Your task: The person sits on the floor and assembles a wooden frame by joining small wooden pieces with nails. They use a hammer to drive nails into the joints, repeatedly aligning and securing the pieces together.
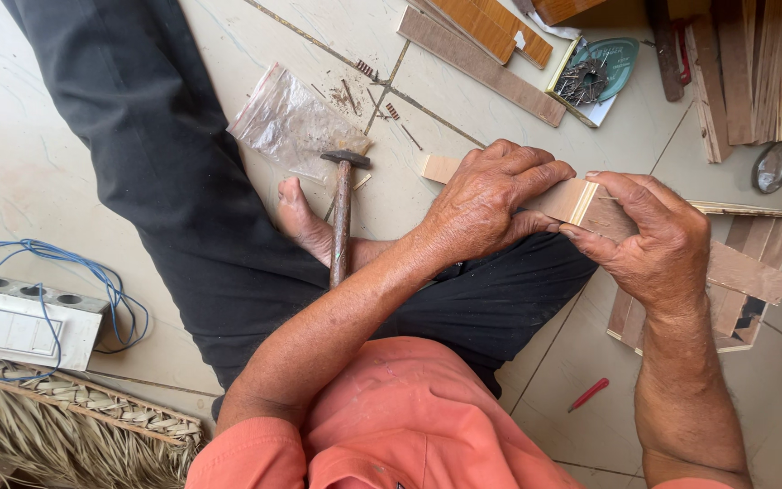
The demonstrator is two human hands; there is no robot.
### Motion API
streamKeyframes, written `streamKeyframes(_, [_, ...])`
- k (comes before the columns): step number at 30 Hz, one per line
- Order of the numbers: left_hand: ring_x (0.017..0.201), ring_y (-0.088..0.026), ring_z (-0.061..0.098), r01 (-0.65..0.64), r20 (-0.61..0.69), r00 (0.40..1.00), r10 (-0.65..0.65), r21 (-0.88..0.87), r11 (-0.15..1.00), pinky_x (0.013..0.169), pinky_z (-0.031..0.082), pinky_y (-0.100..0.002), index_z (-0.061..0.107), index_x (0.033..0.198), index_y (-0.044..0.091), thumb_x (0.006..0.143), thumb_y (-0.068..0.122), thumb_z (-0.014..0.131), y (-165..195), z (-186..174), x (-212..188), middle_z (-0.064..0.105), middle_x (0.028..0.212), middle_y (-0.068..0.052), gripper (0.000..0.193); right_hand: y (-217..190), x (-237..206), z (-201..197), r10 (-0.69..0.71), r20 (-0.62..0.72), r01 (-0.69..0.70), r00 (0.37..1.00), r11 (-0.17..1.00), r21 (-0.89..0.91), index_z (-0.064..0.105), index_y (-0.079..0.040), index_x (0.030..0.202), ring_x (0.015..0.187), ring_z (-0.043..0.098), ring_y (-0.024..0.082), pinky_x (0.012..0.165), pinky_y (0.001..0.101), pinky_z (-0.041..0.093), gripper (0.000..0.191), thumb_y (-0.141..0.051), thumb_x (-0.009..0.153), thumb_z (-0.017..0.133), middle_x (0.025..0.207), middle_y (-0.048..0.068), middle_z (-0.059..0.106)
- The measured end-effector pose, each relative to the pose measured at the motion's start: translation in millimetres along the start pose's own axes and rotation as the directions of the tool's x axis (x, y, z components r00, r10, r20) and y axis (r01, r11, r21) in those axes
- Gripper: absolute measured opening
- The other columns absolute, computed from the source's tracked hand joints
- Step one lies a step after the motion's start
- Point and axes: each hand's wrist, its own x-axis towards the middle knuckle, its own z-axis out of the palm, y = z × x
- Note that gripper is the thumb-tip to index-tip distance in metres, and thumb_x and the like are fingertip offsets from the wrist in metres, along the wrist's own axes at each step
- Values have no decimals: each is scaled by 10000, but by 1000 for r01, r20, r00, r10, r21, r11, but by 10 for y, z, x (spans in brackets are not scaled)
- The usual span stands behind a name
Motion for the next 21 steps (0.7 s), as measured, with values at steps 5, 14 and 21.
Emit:
streamKeyframes(5, [1206, -297, 596, 7, 17, 1000, -7, -14, 1000, 1008, 476, -464, 625, 1335, 187, 810, 417, 814, 16, -43, 1, 661, 1300, -50, 603, -5, -6, 14, 2, 3, -2, 1000, 1000, -25, 695, -103, 1293, 987, 737, 249, 851, 342, 604, 612, -284, 769, 956, 1093, 109, 736])
streamKeyframes(14, [1200, -294, 591, 15, 29, 999, -15, -13, 1000, 997, 477, -461, 626, 1338, 187, 814, 433, 805, 15, -41, 13, 657, 1305, -54, 606, 11, -4, 15, -22, -2, 22, 1000, 998, -54, 695, -98, 1246, 1013, 740, 253, 876, 352, 602, 558, -312, 794, 943, 1106, 99, 743])
streamKeyframes(21, [1248, -296, 583, -4, 38, 999, 5, -30, 1000, 1027, 467, -469, 625, 1347, 191, 828, 451, 817, -46, -20, 11, 654, 1295, -60, 612, 43, -11, 36, -13, -9, 12, 1000, 998, -59, 694, -108, 1239, 999, 742, 241, 864, 344, 607, 548, -337, 808, 942, 1085, 89, 744])
